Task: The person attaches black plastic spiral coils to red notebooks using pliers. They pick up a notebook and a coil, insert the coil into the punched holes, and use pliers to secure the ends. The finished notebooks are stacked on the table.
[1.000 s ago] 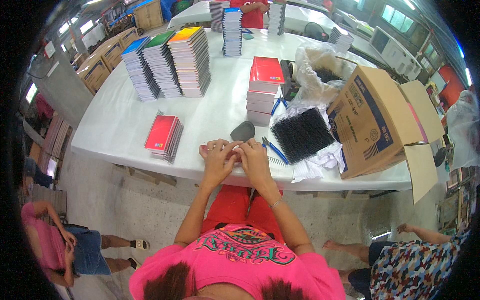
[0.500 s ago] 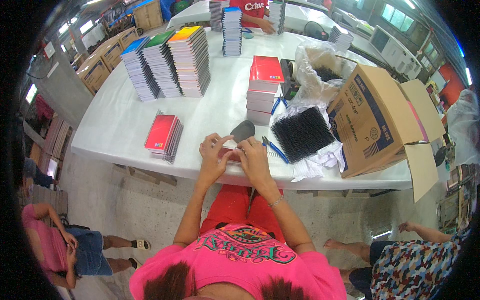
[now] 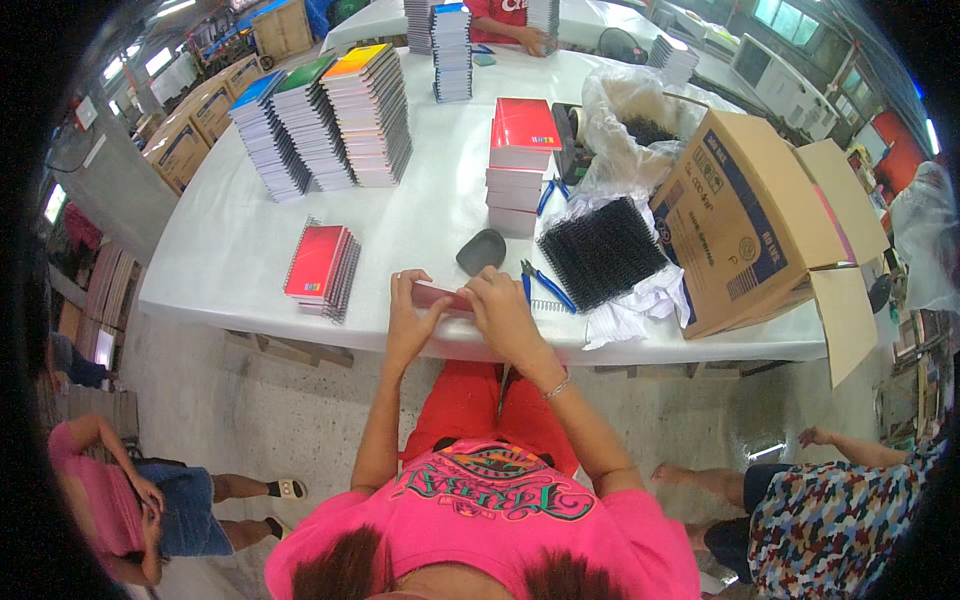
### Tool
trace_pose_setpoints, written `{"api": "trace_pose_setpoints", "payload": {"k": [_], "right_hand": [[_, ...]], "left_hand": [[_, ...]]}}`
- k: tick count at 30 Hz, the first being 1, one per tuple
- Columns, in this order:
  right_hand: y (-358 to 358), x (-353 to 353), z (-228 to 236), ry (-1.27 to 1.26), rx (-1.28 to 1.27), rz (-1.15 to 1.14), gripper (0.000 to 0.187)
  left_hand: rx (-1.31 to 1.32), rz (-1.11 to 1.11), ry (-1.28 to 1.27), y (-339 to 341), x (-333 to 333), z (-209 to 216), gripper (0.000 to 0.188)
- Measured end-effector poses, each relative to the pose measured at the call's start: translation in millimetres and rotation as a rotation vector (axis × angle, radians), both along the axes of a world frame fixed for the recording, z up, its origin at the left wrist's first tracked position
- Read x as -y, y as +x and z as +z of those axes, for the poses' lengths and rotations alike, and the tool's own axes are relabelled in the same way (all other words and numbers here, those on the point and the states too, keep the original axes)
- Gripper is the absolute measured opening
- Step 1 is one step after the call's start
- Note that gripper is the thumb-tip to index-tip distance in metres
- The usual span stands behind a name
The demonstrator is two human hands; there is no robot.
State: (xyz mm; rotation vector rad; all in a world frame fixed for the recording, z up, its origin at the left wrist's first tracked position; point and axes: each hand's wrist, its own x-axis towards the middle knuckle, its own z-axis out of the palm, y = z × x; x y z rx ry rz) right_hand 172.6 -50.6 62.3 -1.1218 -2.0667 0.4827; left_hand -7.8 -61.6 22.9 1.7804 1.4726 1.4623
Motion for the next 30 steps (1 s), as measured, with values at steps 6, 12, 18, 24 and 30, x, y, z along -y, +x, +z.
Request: {"api": "trace_pose_setpoints", "payload": {"k": [6, 12, 18, 24, 30], "right_hand": [[32.4, -23.5, 24.3, -0.222, -0.051, 0.107, 0.029], [53.2, -51.5, 16.8, -0.328, -0.067, 0.1, 0.029], [34.9, -63.2, -25.8, -0.03, 0.142, -0.017, 0.045], [27.2, -74.6, -41.4, -0.148, 0.174, -0.026, 0.062], [25.3, -81.5, -47.3, -0.204, 0.212, 0.013, 0.069]], "left_hand": [[0.017, -0.024, -0.081, -11.4, 0.2, 2.6, 0.046], [-0.018, -0.01, -0.048, -28.3, 1.3, 5.4, 0.046], [-0.006, -0.038, -0.039, -38.3, -0.7, 3.2, 0.046], [-0.021, -0.104, -0.041, -46.5, -5.0, 6.5, 0.043], [-0.02, -0.124, -0.031, -59.8, -9.0, 2.1, 0.045]]}}
